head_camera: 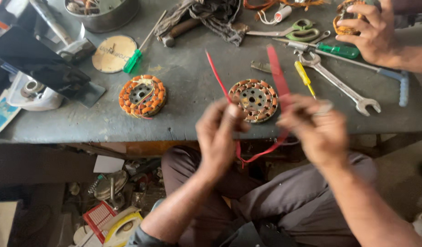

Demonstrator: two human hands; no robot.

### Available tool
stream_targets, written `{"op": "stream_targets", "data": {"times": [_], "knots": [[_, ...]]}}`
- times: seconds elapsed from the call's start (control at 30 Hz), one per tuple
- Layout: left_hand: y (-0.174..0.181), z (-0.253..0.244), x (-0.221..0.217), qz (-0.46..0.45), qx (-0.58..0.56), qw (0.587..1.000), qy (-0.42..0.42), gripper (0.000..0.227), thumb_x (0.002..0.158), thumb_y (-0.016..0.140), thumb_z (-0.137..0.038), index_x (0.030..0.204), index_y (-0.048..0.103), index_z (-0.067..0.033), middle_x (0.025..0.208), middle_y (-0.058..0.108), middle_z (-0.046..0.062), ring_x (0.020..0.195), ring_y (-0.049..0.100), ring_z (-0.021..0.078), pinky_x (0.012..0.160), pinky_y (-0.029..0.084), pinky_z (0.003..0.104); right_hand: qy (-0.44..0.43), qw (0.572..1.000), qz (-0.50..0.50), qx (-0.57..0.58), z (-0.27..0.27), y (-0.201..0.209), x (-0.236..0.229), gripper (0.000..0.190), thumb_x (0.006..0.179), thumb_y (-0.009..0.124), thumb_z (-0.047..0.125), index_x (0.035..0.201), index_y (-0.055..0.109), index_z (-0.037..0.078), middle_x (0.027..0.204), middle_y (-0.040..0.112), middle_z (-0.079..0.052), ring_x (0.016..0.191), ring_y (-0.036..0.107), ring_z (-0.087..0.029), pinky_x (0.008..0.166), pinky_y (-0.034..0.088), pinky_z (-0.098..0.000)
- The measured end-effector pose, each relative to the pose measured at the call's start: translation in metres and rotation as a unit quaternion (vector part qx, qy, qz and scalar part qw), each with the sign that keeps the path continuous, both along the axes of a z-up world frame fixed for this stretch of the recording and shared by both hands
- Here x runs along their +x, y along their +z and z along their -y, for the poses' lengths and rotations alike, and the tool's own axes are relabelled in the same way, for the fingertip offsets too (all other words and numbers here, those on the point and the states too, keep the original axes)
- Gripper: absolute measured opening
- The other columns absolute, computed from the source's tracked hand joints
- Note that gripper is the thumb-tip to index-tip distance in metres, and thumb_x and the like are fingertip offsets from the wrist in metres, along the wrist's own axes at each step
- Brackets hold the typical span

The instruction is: The person uses a yellow screwdriver to adjust the copper windings on a motor stator. They then use their hands to manipulate the windings and connect red wires to the stator terminals.

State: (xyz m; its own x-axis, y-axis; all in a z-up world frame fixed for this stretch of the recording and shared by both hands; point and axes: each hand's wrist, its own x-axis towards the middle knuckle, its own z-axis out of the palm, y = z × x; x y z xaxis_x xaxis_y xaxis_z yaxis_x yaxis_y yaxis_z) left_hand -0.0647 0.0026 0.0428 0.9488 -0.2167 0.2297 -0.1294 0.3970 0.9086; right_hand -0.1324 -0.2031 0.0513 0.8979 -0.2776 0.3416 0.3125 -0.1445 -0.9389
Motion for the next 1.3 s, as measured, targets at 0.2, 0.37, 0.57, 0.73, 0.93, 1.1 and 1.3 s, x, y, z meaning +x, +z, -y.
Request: {"op": "stream_targets", "data": {"times": [0.2,0.37,0.57,0.73,0.93,1.1,1.3], "knots": [[0.007,-0.037,0.069,0.165,0.207,0.943,0.202,0.034,0.103,0.061,-0.012,0.137,0.060,-0.0038,0.071,0.068,-0.003,0.059,0.049,0.0019,0.055,0.039,0.021,-0.012,0.999,0.015,0.038,0.077,-0.030,-0.011,0.026,0.101,0.066,0.004,0.125,0.074,0.000,0.082,0.061,0.001,0.075,0.052,-0.005,0.073,0.045,-0.0234],[-0.014,-0.034,0.089,0.160,0.268,0.937,0.159,0.020,0.100,0.070,-0.011,0.118,0.076,-0.0057,0.070,0.062,-0.004,0.065,0.052,0.0005,0.059,0.045,0.019,-0.046,0.972,0.000,-0.230,0.091,-0.057,-0.012,0.020,0.095,0.071,0.002,0.114,0.076,0.004,0.075,0.055,0.006,0.069,0.047,-0.005,0.064,0.038,-0.0224],[-0.020,-0.034,0.095,0.122,0.287,0.943,0.120,0.020,0.093,0.070,-0.010,0.110,0.079,-0.0056,0.067,0.061,-0.007,0.062,0.049,-0.0007,0.055,0.040,0.020,-0.073,0.955,-0.004,-0.287,0.083,-0.049,-0.007,0.019,0.096,0.074,0.005,0.115,0.077,0.007,0.068,0.055,0.000,0.061,0.049,-0.007,0.058,0.038,-0.0221],[-0.016,-0.031,0.094,0.107,0.328,0.929,0.132,0.019,0.091,0.071,-0.012,0.106,0.080,-0.0065,0.061,0.056,-0.006,0.058,0.046,-0.0002,0.052,0.038,0.021,-0.056,0.954,0.012,-0.294,0.077,-0.046,-0.005,0.019,0.095,0.074,0.004,0.114,0.076,0.006,0.073,0.056,-0.001,0.060,0.050,-0.008,0.057,0.039,-0.0225],[-0.013,-0.029,0.093,0.113,0.313,0.931,0.153,0.018,0.091,0.071,-0.013,0.105,0.080,-0.0064,0.063,0.059,-0.007,0.060,0.049,-0.0006,0.054,0.041,0.020,-0.046,0.961,-0.001,-0.274,0.080,-0.047,-0.006,0.021,0.093,0.073,0.002,0.112,0.077,0.007,0.066,0.055,0.000,0.057,0.048,-0.007,0.054,0.037,-0.0222],[-0.012,-0.028,0.093,0.101,0.330,0.926,0.155,0.018,0.091,0.071,-0.014,0.104,0.081,-0.0078,0.062,0.060,-0.008,0.057,0.049,-0.0009,0.052,0.040,0.020,-0.023,0.971,0.011,-0.238,0.082,-0.053,-0.005,0.019,0.093,0.073,0.003,0.111,0.077,0.009,0.065,0.059,0.002,0.057,0.050,-0.006,0.055,0.040,-0.0206],[-0.015,-0.028,0.093,0.064,0.306,0.932,0.181,0.018,0.089,0.072,-0.012,0.103,0.081,-0.0061,0.061,0.051,-0.009,0.057,0.043,-0.0008,0.053,0.037,0.019,-0.034,0.964,-0.002,-0.264,0.084,-0.054,-0.006,0.021,0.091,0.074,0.003,0.111,0.078,0.009,0.069,0.058,0.001,0.057,0.052,-0.006,0.056,0.042,-0.0211]]}}
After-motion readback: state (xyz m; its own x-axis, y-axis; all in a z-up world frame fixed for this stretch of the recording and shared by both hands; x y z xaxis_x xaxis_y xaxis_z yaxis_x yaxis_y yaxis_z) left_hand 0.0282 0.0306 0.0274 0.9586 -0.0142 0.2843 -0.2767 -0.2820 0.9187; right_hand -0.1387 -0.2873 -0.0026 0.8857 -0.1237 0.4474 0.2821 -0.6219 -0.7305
